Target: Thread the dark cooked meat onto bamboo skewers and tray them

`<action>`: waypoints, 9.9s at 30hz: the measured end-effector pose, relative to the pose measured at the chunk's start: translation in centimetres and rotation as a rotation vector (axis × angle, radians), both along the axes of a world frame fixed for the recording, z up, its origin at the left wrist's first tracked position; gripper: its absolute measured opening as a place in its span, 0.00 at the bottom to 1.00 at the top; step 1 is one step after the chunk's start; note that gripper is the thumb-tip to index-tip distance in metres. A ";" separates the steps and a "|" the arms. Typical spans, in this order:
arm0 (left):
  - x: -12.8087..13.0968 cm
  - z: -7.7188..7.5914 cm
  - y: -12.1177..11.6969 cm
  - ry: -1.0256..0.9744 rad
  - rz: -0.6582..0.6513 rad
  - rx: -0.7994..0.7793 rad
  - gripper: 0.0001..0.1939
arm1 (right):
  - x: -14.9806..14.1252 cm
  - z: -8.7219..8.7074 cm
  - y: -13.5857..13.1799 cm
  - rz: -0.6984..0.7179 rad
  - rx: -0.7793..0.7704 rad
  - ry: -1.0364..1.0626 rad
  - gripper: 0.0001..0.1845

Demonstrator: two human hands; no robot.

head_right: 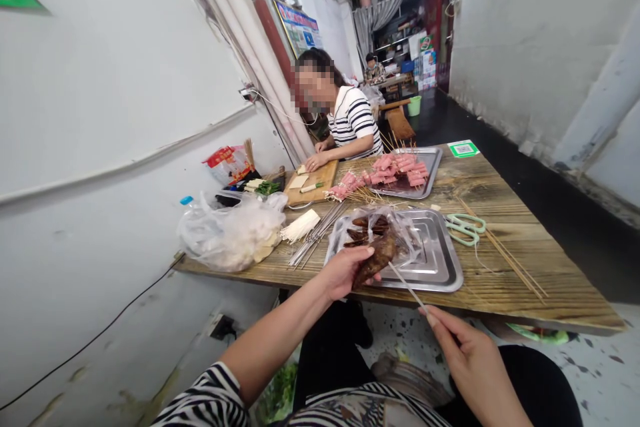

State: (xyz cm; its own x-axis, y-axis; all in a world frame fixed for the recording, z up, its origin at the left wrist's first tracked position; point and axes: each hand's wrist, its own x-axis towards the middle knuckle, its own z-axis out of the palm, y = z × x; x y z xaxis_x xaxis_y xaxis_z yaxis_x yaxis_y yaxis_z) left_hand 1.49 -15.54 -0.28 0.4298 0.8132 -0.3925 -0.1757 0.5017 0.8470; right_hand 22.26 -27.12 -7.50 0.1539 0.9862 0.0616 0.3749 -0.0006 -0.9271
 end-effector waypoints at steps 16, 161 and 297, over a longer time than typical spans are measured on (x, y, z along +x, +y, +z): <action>-0.6 -0.5 0.2 0.013 0.010 -0.047 0.09 | -0.9 -1.1 0.1 -0.044 -0.064 0.093 0.23; -1.7 -1.9 1.9 -0.105 0.309 0.037 0.25 | 0.1 -1.0 1.3 0.034 0.051 -0.089 0.18; -2.8 -2.6 5.2 1.403 -0.510 1.476 0.23 | -2.7 2.3 -1.5 -0.015 -0.507 0.620 0.37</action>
